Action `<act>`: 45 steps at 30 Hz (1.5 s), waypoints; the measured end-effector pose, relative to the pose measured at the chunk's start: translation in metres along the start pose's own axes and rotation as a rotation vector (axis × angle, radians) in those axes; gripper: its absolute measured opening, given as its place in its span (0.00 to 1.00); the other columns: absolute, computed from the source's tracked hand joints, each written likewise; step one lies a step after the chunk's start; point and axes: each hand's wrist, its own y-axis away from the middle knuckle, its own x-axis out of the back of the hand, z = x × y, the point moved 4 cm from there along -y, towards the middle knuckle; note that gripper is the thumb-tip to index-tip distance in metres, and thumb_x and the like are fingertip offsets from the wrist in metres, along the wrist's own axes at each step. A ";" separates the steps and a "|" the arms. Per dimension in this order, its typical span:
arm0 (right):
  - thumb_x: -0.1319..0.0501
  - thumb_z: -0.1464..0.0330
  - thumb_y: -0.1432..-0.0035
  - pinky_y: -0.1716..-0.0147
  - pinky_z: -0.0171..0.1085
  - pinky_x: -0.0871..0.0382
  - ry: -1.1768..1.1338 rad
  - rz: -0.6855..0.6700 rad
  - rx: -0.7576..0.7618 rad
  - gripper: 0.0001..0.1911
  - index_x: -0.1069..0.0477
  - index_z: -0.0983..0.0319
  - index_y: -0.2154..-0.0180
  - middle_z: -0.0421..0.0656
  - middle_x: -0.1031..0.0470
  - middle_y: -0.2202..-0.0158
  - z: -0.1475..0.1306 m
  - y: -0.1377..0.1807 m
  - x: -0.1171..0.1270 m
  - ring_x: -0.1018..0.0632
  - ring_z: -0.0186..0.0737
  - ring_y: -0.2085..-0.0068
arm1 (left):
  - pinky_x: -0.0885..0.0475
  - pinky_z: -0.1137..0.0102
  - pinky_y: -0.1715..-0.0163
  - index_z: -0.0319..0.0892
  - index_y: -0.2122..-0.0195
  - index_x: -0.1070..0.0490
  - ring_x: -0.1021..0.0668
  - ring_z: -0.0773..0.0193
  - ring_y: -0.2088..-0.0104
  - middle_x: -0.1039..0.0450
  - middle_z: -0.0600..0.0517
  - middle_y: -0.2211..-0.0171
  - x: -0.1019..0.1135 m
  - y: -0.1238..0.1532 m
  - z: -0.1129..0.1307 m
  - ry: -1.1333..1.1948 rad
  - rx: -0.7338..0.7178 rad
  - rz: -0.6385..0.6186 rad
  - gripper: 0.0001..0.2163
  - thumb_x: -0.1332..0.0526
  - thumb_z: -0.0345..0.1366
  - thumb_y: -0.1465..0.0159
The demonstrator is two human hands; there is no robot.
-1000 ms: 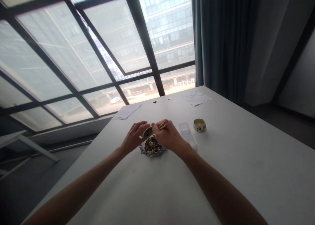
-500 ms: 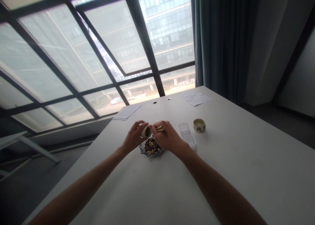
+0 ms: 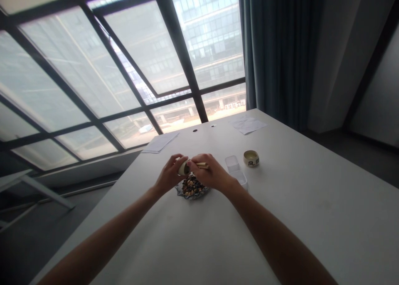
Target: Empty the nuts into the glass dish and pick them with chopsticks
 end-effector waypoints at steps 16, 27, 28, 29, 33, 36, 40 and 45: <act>0.44 0.67 0.36 0.71 0.34 0.38 0.037 -0.058 0.057 0.16 0.33 0.62 0.77 0.41 0.28 0.75 -0.007 0.002 -0.007 0.31 0.34 0.73 | 0.22 0.57 0.51 0.51 0.40 0.36 0.23 0.51 0.49 0.33 0.43 0.45 0.004 -0.002 0.003 -0.037 -0.029 0.007 0.27 0.33 0.33 0.39; 0.45 0.67 0.37 0.77 0.33 0.43 -0.031 -0.061 -0.050 0.17 0.33 0.63 0.78 0.39 0.30 0.78 -0.017 0.003 -0.007 0.32 0.33 0.76 | 0.25 0.53 0.48 0.52 0.38 0.38 0.26 0.50 0.46 0.33 0.43 0.43 0.003 0.008 -0.004 -0.054 -0.080 0.068 0.23 0.36 0.34 0.34; 0.45 0.67 0.37 0.77 0.33 0.43 -0.015 -0.040 -0.070 0.17 0.33 0.63 0.79 0.39 0.30 0.79 -0.016 0.003 -0.005 0.32 0.33 0.76 | 0.25 0.54 0.48 0.52 0.38 0.38 0.26 0.50 0.46 0.33 0.43 0.43 0.003 0.008 -0.004 -0.054 -0.084 0.071 0.23 0.36 0.34 0.34; 0.45 0.67 0.38 0.77 0.33 0.42 -0.003 -0.012 -0.098 0.17 0.32 0.63 0.79 0.39 0.30 0.79 -0.014 0.003 -0.003 0.32 0.33 0.76 | 0.25 0.54 0.48 0.52 0.38 0.37 0.26 0.50 0.46 0.33 0.43 0.43 0.003 0.008 -0.004 -0.053 -0.087 0.073 0.23 0.36 0.34 0.34; 0.44 0.66 0.38 0.76 0.34 0.38 -0.043 0.047 -0.186 0.15 0.27 0.63 0.76 0.42 0.25 0.77 -0.010 0.003 0.003 0.28 0.36 0.74 | 0.25 0.53 0.47 0.53 0.39 0.36 0.26 0.51 0.46 0.32 0.43 0.43 0.004 0.007 -0.004 -0.047 -0.077 0.086 0.22 0.36 0.33 0.34; 0.43 0.66 0.38 0.76 0.34 0.39 -0.060 0.013 -0.145 0.16 0.28 0.63 0.76 0.41 0.26 0.77 -0.012 0.002 0.001 0.28 0.35 0.75 | 0.26 0.52 0.47 0.52 0.40 0.35 0.26 0.50 0.46 0.32 0.43 0.43 0.006 0.006 -0.003 -0.027 -0.057 0.100 0.21 0.37 0.33 0.33; 0.44 0.68 0.38 0.76 0.34 0.42 0.025 0.023 -0.115 0.17 0.34 0.62 0.80 0.40 0.29 0.79 -0.017 0.004 0.002 0.31 0.34 0.76 | 0.26 0.52 0.47 0.51 0.42 0.31 0.26 0.50 0.46 0.30 0.43 0.44 0.008 0.005 -0.003 0.032 -0.030 0.099 0.19 0.37 0.33 0.34; 0.45 0.67 0.38 0.76 0.34 0.39 0.055 -0.028 -0.214 0.16 0.32 0.62 0.78 0.40 0.27 0.78 -0.022 0.006 0.012 0.29 0.35 0.75 | 0.29 0.52 0.44 0.49 0.44 0.30 0.27 0.49 0.44 0.30 0.44 0.44 0.008 0.005 -0.007 0.157 0.079 0.151 0.19 0.33 0.36 0.36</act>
